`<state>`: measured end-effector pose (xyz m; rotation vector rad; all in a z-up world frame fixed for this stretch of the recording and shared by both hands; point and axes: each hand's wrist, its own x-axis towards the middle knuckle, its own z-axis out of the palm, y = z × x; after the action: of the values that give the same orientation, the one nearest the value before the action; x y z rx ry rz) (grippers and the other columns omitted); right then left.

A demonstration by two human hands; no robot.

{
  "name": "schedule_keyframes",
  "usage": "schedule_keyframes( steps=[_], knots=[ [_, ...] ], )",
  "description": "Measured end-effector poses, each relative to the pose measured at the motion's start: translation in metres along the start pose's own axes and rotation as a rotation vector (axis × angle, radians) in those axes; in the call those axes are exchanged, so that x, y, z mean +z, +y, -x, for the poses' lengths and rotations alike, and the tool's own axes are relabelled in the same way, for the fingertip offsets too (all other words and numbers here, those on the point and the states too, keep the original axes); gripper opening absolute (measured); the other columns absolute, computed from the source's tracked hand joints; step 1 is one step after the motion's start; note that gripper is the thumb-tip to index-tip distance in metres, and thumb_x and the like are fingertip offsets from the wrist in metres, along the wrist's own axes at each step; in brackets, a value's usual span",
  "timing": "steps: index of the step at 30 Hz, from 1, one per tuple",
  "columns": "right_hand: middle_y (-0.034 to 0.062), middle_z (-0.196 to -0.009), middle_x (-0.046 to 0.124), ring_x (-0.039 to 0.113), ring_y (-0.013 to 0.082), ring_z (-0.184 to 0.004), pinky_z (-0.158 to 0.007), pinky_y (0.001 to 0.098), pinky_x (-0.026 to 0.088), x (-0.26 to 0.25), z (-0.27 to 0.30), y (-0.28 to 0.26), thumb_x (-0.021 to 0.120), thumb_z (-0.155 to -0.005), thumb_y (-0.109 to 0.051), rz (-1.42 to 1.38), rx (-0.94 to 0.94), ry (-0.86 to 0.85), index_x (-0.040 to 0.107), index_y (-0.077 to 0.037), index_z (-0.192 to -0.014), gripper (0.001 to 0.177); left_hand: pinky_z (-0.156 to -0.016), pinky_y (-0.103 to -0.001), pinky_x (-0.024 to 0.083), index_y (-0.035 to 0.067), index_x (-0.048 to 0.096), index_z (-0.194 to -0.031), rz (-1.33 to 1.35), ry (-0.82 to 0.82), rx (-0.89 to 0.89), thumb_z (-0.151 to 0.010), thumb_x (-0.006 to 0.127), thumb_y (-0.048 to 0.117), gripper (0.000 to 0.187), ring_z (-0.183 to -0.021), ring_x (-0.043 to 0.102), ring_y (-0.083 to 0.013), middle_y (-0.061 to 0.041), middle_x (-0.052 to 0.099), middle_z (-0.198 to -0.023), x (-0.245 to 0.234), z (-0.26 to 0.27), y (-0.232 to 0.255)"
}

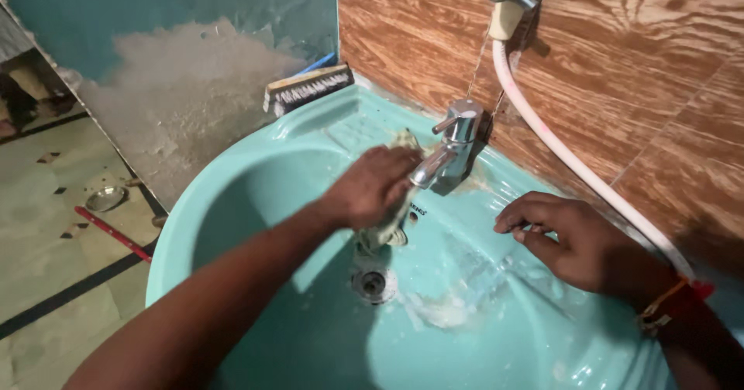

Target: The person cleans a bathroom sink by scrubbing the basin and the faucet with a cloth while water is running.

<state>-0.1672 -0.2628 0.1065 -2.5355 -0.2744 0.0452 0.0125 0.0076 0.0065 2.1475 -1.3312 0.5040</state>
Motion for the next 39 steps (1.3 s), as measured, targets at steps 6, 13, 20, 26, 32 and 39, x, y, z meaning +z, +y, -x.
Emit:
schedule_keyframes(
  steps=[6,13,20,26,32,39],
  knots=[
    [0.0034,-0.109,0.072,0.068,0.0174,-0.102,-0.088,0.0335,0.058,-0.003,-0.001,0.0,0.063,-0.089,-0.009,-0.023,0.071,-0.015,0.075,-0.012,-0.111,0.025,-0.115,-0.047,0.042,0.003,0.062,-0.129,-0.242,0.078,-0.133,-0.104,0.048,0.029,0.039,-0.135,0.052,-0.0321,-0.017,0.058,-0.144,-0.028,-0.005,-0.052],
    [0.0034,-0.109,0.074,0.073,0.0181,-0.099,-0.09,0.0341,0.058,0.0,0.002,-0.001,0.062,-0.089,-0.008,-0.002,0.02,0.011,0.075,-0.011,-0.11,0.024,-0.112,-0.054,0.034,-0.004,0.06,-0.128,-0.666,0.085,-0.458,-0.101,0.042,0.038,0.053,-0.131,0.047,-0.0418,-0.026,0.054,-0.141,-0.008,-0.004,-0.013],
    [0.002,-0.111,0.075,0.067,0.0175,-0.103,-0.09,0.0335,0.058,0.003,0.001,0.002,0.062,-0.086,-0.005,0.025,-0.011,0.0,0.073,-0.011,-0.108,0.025,-0.119,-0.053,0.027,-0.003,0.056,-0.137,-0.256,-0.012,-0.04,-0.105,0.043,0.03,0.048,-0.141,0.04,-0.0442,-0.024,0.051,-0.148,0.005,0.004,0.013],
    [0.0027,-0.11,0.071,0.069,0.0177,-0.103,-0.087,0.0342,0.059,0.0,-0.004,0.009,0.059,-0.086,-0.001,-0.049,0.002,-0.01,0.074,-0.01,-0.105,0.026,-0.12,-0.048,0.032,0.004,0.057,-0.138,-0.054,-0.103,0.008,-0.095,0.044,0.025,0.05,-0.138,0.05,-0.0341,-0.018,0.056,-0.146,-0.016,-0.01,-0.026],
    [0.004,-0.109,0.071,0.069,0.0177,-0.103,-0.087,0.0329,0.059,0.0,-0.003,0.015,0.057,-0.085,0.001,-0.044,-0.049,-0.015,0.073,-0.01,-0.108,0.031,-0.114,-0.058,0.031,0.003,0.057,-0.133,-0.331,0.046,-0.266,-0.1,0.044,0.031,0.045,-0.138,0.046,-0.0397,-0.021,0.053,-0.146,-0.01,0.0,-0.026],
    [0.0037,-0.107,0.076,0.07,0.0165,-0.102,-0.089,0.0326,0.058,0.001,0.001,0.003,0.059,-0.087,-0.003,-0.024,-0.008,-0.01,0.073,-0.011,-0.108,0.027,-0.123,-0.057,0.021,-0.003,0.042,-0.148,-0.192,0.094,-0.135,-0.106,0.046,0.03,0.054,-0.146,0.035,-0.0472,-0.031,0.044,-0.149,0.038,0.011,0.055]
  ],
)
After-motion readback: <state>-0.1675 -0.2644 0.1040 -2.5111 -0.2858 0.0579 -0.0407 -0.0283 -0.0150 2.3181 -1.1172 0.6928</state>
